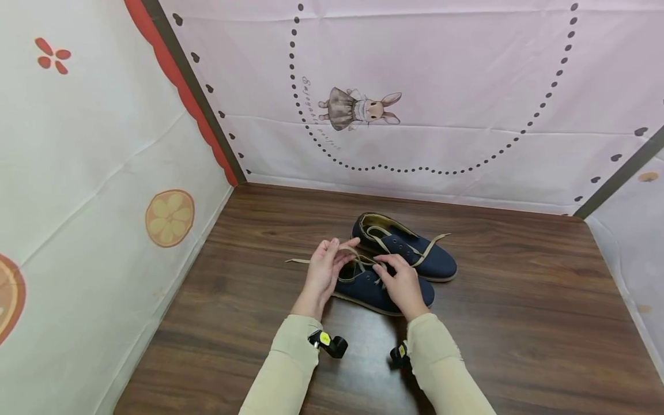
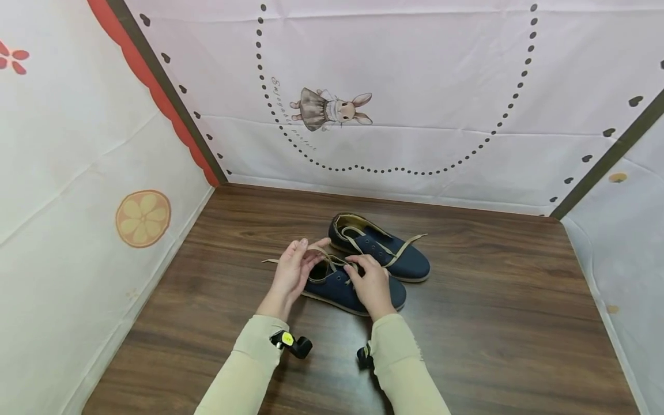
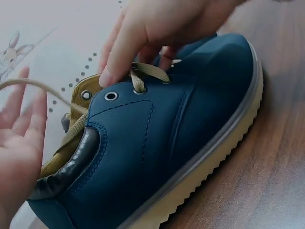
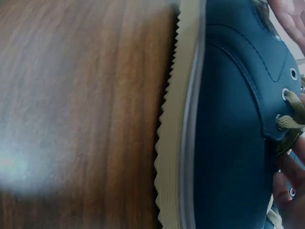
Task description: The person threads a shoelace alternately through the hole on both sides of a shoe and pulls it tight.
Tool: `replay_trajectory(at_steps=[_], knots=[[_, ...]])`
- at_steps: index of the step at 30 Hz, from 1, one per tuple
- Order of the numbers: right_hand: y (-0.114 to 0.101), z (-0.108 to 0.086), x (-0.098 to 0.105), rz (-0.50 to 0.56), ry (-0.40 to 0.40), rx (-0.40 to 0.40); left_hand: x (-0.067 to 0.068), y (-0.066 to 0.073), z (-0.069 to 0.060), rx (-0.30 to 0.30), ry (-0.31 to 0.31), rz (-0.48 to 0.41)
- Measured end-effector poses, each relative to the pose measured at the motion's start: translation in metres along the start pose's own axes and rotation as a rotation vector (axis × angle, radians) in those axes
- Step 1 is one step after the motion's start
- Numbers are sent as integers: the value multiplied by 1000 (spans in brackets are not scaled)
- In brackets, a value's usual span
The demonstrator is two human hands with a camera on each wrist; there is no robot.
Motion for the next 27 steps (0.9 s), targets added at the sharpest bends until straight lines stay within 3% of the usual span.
replay_trajectory(at_steps=[3,8,13,16,22,27], knots=[[1,3,1,43,-23,-83,-3,1,-2,-33,-6,83],[0,7,0,40,-46,-152,-7,-1,-4,-43,27,403],[-1,9,-1,37,-52,-188,-8,-5,-5,-16,-43,611],[0,9,-2,40,-57,-199,-9,-6,-5,-12,-52,664],[1,9,-2,44,-52,-207,-8,-9,-5,-33,-24,666],[1,9,-1,49,-53,-213,-11,-9,-5,-111,-33,855]])
Point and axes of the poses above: each hand's wrist, its own z-axis towards the middle knuckle, its own x-axis out of the back of the hand, y = z × x, the point moved 2 cm from there along z, towards the middle knuckle, and after that the axes turned 12 degrees about y, right-handed, at the moved point
